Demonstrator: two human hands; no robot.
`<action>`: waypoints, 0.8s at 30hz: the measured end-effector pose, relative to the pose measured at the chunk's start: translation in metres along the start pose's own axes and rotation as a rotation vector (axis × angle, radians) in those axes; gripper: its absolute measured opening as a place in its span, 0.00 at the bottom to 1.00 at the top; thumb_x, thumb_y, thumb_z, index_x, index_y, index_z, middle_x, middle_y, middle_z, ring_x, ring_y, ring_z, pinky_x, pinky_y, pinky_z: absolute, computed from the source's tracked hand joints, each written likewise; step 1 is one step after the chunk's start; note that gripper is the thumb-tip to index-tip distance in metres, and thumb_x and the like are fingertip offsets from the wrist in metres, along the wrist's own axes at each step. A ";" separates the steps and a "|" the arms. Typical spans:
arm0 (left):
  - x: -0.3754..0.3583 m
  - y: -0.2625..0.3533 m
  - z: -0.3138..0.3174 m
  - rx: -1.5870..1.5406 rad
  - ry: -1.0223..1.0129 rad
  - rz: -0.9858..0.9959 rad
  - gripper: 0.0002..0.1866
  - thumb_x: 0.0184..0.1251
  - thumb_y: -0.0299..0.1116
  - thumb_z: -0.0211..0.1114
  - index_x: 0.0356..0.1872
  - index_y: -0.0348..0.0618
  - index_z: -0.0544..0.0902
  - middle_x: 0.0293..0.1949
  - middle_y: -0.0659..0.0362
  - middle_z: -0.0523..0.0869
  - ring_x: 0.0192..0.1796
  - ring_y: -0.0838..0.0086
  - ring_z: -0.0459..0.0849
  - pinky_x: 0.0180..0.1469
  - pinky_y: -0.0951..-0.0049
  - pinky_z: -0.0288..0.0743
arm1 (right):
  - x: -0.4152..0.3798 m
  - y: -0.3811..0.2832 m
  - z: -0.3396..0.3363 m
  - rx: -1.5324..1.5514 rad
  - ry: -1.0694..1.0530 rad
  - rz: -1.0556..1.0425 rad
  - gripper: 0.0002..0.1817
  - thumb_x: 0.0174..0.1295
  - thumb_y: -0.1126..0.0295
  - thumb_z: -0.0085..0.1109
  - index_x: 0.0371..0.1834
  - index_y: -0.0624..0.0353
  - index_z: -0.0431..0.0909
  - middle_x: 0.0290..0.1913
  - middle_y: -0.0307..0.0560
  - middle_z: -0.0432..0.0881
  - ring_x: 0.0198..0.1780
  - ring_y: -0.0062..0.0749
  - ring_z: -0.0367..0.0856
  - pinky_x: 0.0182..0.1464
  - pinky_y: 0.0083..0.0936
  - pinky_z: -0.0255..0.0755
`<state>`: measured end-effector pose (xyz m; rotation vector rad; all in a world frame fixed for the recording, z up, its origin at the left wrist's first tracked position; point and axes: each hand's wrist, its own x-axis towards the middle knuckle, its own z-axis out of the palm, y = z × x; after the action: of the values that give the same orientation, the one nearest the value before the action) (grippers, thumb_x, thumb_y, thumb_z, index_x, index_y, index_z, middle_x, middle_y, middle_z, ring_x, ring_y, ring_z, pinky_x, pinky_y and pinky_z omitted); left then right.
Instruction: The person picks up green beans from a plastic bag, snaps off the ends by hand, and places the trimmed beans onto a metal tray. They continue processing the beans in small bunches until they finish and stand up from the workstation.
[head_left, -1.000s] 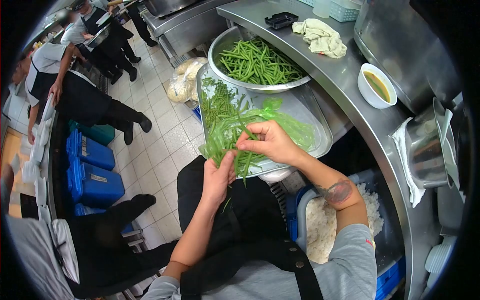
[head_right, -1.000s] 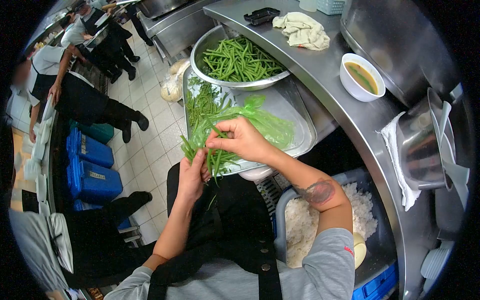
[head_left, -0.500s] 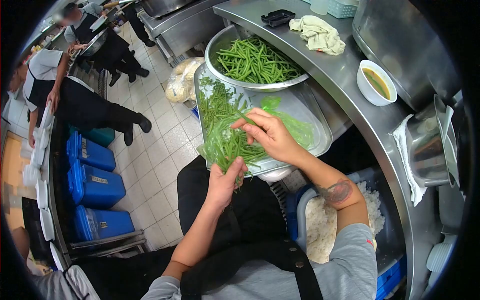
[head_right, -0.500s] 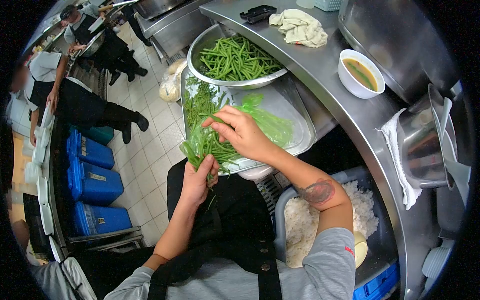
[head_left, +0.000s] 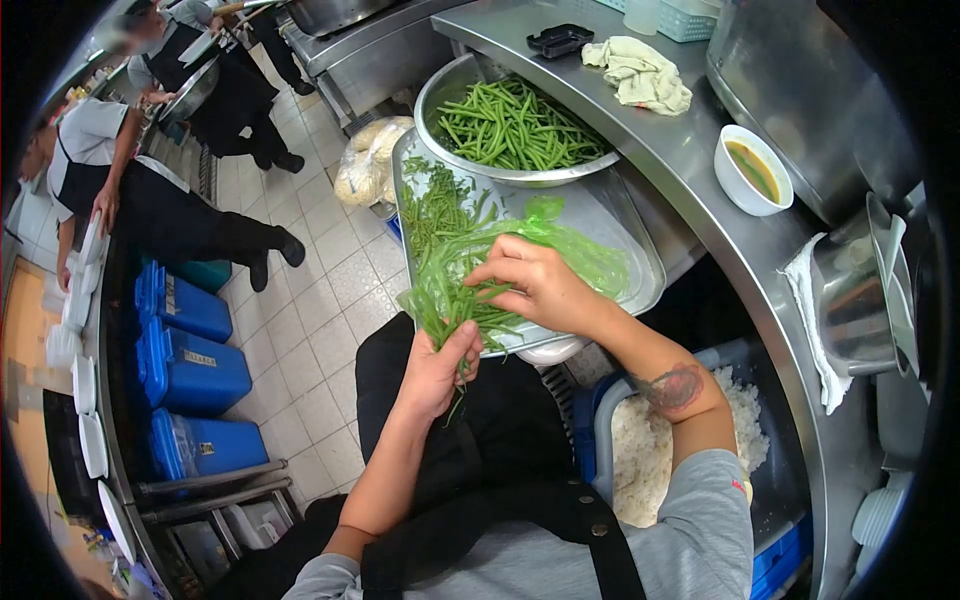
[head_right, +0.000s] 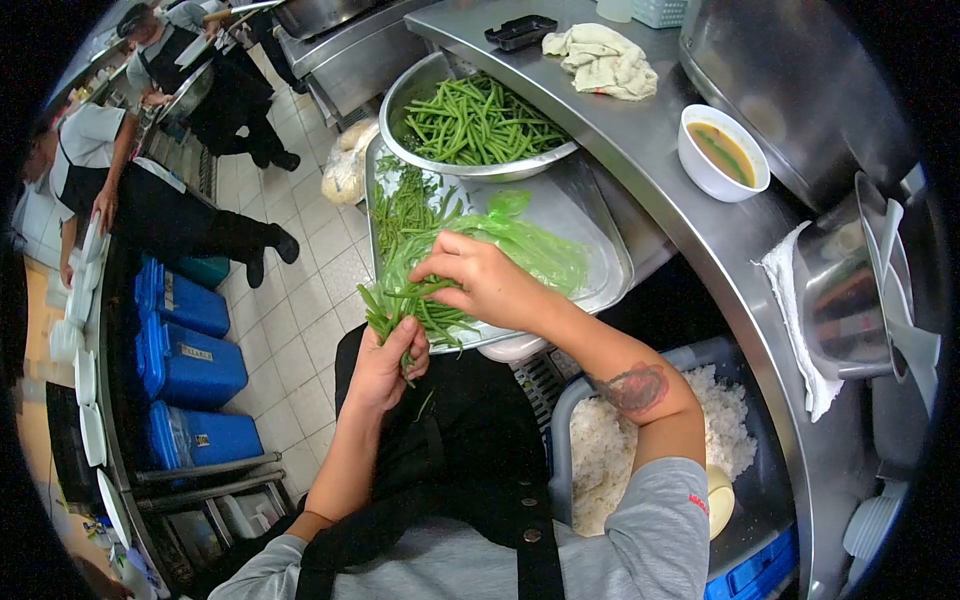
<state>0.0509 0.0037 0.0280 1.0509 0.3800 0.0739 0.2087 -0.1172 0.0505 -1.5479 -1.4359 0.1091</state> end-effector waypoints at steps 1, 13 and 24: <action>0.000 0.000 0.000 0.003 -0.006 -0.006 0.14 0.69 0.41 0.60 0.29 0.43 0.71 0.20 0.63 0.70 0.17 0.80 0.66 0.18 0.80 0.59 | 0.000 0.000 0.001 -0.004 0.012 -0.017 0.17 0.47 0.80 0.67 0.42 0.58 0.82 0.32 0.42 0.74 0.33 0.31 0.76 0.34 0.26 0.72; -0.005 0.005 -0.004 -0.273 -0.204 -0.022 0.15 0.71 0.42 0.56 0.28 0.43 0.70 0.18 0.64 0.66 0.16 0.81 0.62 0.17 0.81 0.55 | -0.002 -0.002 -0.001 0.021 0.000 -0.131 0.08 0.50 0.79 0.65 0.35 0.60 0.81 0.30 0.43 0.74 0.31 0.32 0.76 0.30 0.25 0.69; -0.010 0.009 -0.007 -0.074 -0.186 -0.011 0.19 0.72 0.45 0.55 0.24 0.43 0.69 0.18 0.66 0.65 0.17 0.82 0.60 0.19 0.80 0.53 | 0.004 0.014 -0.011 0.171 0.119 0.199 0.11 0.61 0.68 0.61 0.42 0.62 0.83 0.30 0.42 0.74 0.30 0.24 0.72 0.32 0.21 0.65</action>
<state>0.0404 0.0116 0.0357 0.9737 0.2129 -0.0200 0.2269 -0.1179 0.0488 -1.5256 -1.1475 0.2481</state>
